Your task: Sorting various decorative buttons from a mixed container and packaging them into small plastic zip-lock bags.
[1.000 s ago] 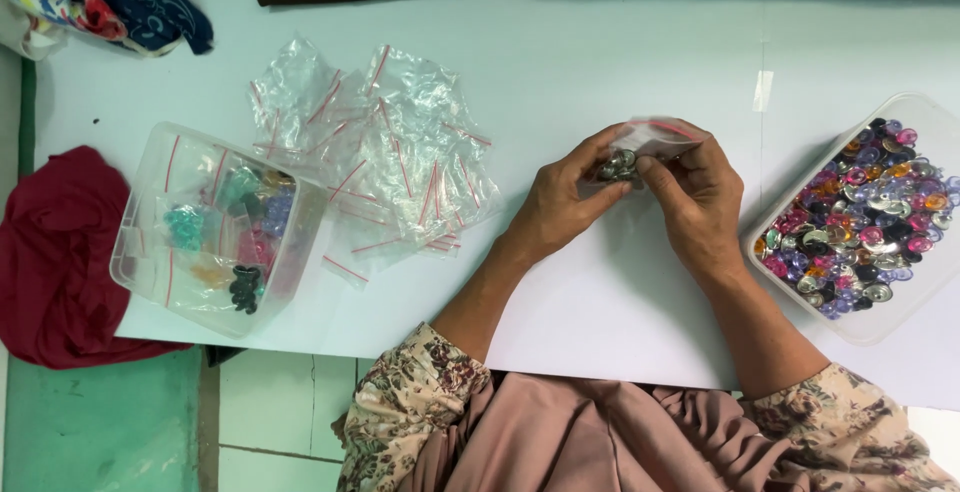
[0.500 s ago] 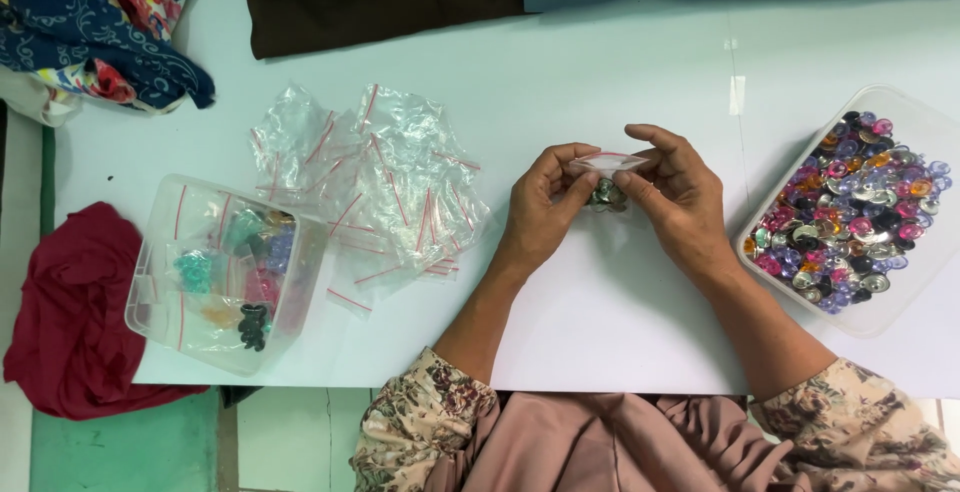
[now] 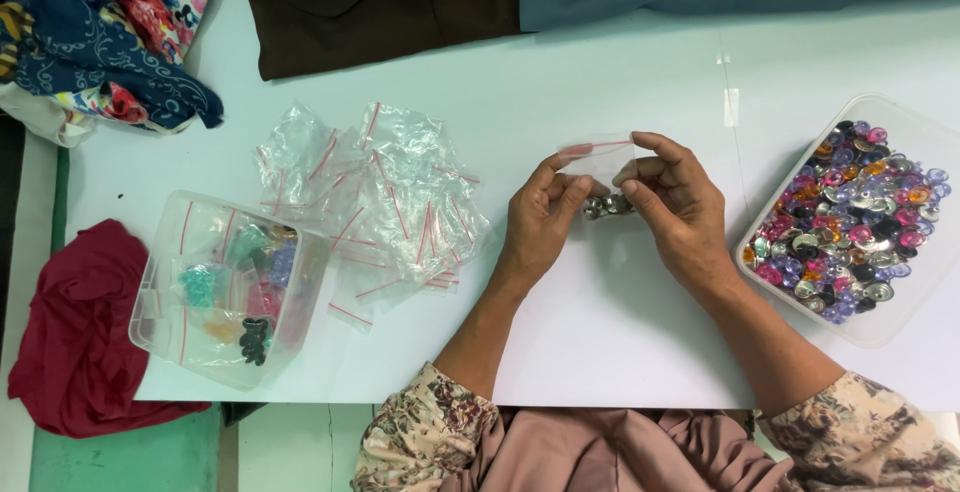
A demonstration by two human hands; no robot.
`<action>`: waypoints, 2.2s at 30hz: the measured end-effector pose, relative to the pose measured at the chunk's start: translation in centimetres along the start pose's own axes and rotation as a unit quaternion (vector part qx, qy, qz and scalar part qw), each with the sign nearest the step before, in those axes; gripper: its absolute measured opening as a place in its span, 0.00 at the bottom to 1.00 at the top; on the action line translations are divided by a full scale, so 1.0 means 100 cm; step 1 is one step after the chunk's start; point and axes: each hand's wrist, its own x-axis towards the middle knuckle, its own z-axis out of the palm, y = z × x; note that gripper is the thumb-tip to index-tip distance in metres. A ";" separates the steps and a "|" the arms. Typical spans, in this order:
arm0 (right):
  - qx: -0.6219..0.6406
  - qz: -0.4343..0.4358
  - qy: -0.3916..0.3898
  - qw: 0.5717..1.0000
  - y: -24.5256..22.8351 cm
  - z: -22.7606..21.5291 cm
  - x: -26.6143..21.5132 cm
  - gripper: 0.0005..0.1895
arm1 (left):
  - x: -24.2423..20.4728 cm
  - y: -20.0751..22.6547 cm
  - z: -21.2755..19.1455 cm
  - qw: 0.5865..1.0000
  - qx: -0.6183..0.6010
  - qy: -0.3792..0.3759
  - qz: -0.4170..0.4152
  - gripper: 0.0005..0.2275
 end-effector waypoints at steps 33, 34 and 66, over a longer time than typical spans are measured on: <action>-0.075 -0.104 0.026 0.991 -0.016 -0.002 -0.010 0.03 | -0.007 0.025 -0.001 0.986 0.059 0.004 0.154 0.05; -0.075 -0.105 0.023 0.991 -0.016 -0.002 -0.010 0.03 | -0.007 0.025 -0.002 0.986 0.059 0.007 0.154 0.05; -0.002 0.063 -0.062 0.996 -0.024 0.032 -0.028 0.07 | -0.033 0.002 -0.003 0.995 -0.074 0.071 0.019 0.10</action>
